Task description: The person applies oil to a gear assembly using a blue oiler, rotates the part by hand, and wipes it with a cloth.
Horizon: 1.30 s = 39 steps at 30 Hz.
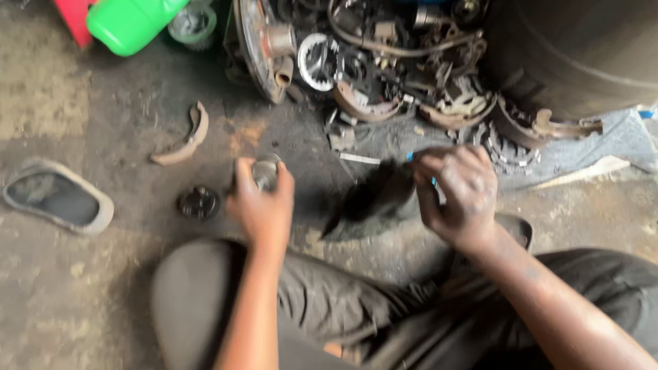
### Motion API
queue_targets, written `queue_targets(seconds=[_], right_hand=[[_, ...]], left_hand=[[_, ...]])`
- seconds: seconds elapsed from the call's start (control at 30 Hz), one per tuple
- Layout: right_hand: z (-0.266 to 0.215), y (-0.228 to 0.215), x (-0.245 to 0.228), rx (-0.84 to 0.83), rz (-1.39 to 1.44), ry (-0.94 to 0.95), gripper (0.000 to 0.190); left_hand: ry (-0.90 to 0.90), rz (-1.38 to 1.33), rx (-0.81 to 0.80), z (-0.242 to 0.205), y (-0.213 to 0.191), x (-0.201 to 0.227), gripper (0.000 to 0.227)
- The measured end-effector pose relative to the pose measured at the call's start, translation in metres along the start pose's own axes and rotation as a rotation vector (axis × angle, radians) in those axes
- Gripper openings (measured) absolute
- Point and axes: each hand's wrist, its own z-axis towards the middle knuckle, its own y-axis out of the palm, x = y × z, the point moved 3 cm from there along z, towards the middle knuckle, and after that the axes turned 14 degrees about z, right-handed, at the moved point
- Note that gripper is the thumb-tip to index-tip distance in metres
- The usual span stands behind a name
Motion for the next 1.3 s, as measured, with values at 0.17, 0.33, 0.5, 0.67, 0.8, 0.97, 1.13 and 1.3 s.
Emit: queue_targets(seconds=[0.17,0.33,0.5,0.67,0.8,0.97,1.13,1.3], right_hand=[[-0.004,-0.013,0.005,0.071,-0.003,-0.027,0.022],[-0.002,-0.012,0.008,0.054,-0.023,0.043,0.027],[-0.004,-0.013,0.002,0.035,-0.08,-0.053,0.026],[-0.007,-0.023,0.009,0.104,-0.095,-0.112,0.022],[-0.011,-0.012,0.017,0.151,0.12,0.19,0.015],[-0.034,0.015,0.03,0.4,0.858,0.805,0.01],[-0.046,0.03,0.033,0.423,0.98,0.852,0.007],[-0.041,0.031,0.012,0.381,0.803,0.705,0.008]], left_hand=[[-0.214,-0.309,-0.27,-0.007,0.008,0.017,0.034],[-0.051,-1.103,-0.143,-0.035,-0.056,0.059,0.031],[-0.053,-0.141,-0.023,0.013,0.037,0.01,0.035],[-0.153,-0.651,-0.104,0.012,0.045,-0.004,0.023],[-0.255,-1.08,-0.361,-0.002,0.002,0.032,0.031],[-0.154,-1.241,-0.544,-0.013,-0.012,0.052,0.036],[-0.164,-1.272,-0.618,-0.031,0.004,0.054,0.034],[-0.153,-1.175,-0.67,-0.041,0.012,0.065,0.032]])
